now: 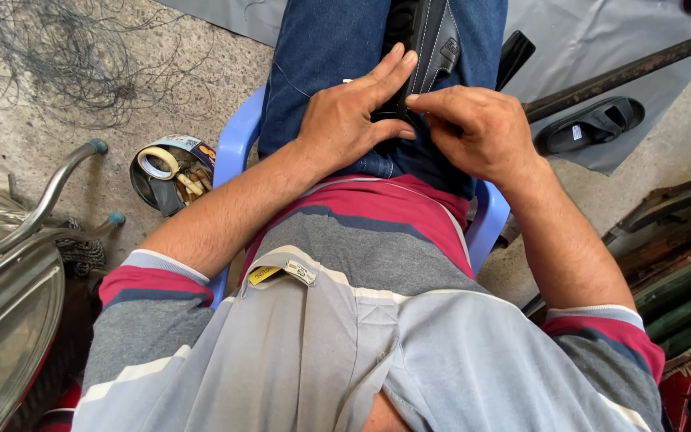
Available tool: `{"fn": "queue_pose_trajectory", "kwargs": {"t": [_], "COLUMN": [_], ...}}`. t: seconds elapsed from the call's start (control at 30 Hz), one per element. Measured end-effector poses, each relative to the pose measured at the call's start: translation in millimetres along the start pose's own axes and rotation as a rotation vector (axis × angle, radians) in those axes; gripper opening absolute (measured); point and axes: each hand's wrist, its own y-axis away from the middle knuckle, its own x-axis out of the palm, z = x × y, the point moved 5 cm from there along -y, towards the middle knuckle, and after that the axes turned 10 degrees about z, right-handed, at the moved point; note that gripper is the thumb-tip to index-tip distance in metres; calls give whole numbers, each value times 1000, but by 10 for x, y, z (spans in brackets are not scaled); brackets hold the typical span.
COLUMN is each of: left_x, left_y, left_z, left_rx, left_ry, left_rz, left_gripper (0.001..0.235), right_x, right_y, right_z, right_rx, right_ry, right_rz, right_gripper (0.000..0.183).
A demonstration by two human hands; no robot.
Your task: The person is sitting on a blue plastic chair, sewing a black belt that is resting on their lap. They use a needle and thread to stitch along the edge of the belt, pulling the thread through repeatedly. The camera angle shifts at the end, revealing the person's bare feet.
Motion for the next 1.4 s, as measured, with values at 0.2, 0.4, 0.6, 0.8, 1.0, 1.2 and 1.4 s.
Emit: {"fn": "queue_pose_trajectory", "kwargs": {"t": [0.2, 0.4, 0.6, 0.8, 1.0, 1.2, 1.4], "left_x": [30, -113, -411, -504, -497, -434, -365], "left_y": [-6, 228, 452, 357, 219, 198, 129], "left_z": [-17, -26, 234, -98, -162, -319, -298], "left_rx": [-5, 110, -1, 69, 34, 33, -36], "left_ry": [-11, 217, -104, 1225, 244, 273, -49], "left_rz": [-23, -75, 153, 266, -41, 138, 291], "left_gripper": [83, 71, 10, 13, 22, 28, 61], "right_x": [-3, -47, -30, -36, -27, 87, 48], "right_y": [-48, -8, 20, -27, 23, 127, 138], "right_z": [19, 67, 7, 20, 47, 10, 0], "right_rx": [72, 107, 194, 157, 142, 143, 218], "right_ry": [24, -36, -53, 104, 95, 268, 134], "right_rz": [17, 69, 43, 154, 82, 54, 278], "right_gripper": [26, 30, 37, 34, 36, 39, 58]}}
